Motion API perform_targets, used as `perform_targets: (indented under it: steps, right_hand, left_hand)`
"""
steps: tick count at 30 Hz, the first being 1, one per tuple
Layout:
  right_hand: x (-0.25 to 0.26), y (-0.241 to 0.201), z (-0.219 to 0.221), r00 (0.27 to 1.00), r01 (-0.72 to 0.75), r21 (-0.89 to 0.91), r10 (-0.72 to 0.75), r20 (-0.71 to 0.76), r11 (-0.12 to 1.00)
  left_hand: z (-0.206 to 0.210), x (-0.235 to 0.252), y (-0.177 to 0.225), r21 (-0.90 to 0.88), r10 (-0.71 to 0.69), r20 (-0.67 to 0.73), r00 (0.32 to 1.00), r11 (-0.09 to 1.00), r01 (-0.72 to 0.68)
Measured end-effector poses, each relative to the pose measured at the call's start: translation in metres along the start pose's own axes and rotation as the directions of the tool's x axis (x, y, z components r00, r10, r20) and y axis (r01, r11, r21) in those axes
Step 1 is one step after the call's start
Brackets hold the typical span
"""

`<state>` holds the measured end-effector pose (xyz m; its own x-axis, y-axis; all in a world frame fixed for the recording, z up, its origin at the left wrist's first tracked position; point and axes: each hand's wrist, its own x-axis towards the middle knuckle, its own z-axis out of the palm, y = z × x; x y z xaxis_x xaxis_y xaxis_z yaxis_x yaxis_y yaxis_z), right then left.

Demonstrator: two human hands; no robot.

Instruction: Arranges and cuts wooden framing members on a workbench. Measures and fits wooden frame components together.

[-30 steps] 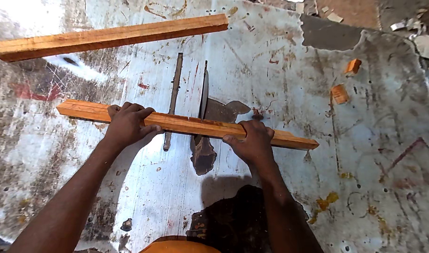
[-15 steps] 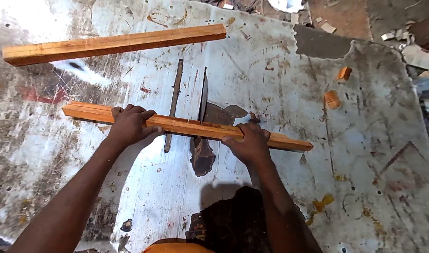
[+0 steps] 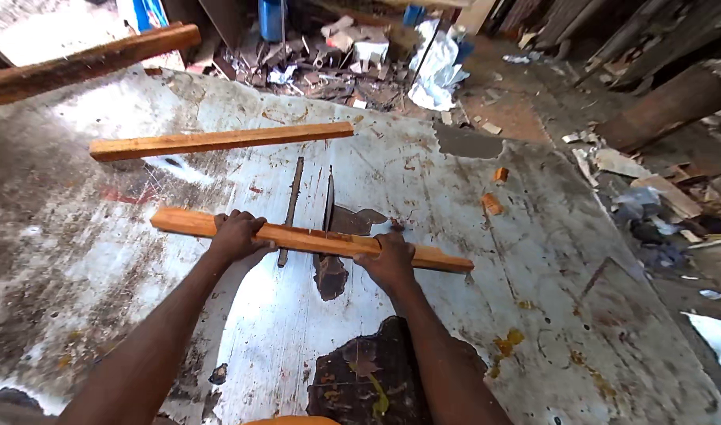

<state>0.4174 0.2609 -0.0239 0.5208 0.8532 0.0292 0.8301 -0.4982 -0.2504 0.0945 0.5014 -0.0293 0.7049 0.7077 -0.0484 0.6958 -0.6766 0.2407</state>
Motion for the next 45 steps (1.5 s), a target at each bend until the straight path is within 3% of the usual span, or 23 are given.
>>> perform_targets:
  steps: [5,9,13,23,33,45]
  right_hand:
    - [-0.094,-0.003,0.022,0.996,-0.042,0.045,0.045,-0.070,0.998]
    - [-0.166,0.001,0.033,0.991,0.020,0.093,-0.007,-0.132,0.995]
    - [-0.197,0.000,0.026,0.994,0.056,0.128,-0.042,-0.105,0.990]
    - [-0.200,0.012,0.034,0.990,0.097,0.116,-0.084,-0.116,0.988]
    - [-0.205,0.011,0.026,0.994,0.060,0.125,-0.048,-0.099,0.990]
    - [-0.213,0.005,0.023,0.994,0.094,0.102,-0.087,-0.069,0.990]
  left_hand:
    - [0.032,-0.103,0.018,-0.079,-0.032,-0.213,0.977,0.997,0.015]
    - [0.028,-0.176,0.045,-0.170,-0.075,-0.199,0.977,0.985,0.041]
    - [0.025,-0.212,0.049,-0.207,-0.075,-0.138,0.988,0.977,0.045]
    - [0.041,-0.222,0.050,-0.191,-0.125,-0.134,0.983,0.977,0.098]
    - [0.025,-0.227,0.076,-0.254,-0.097,-0.196,0.976,0.966,0.045]
    - [0.019,-0.255,0.077,-0.218,-0.135,-0.150,0.980,0.971,0.100]
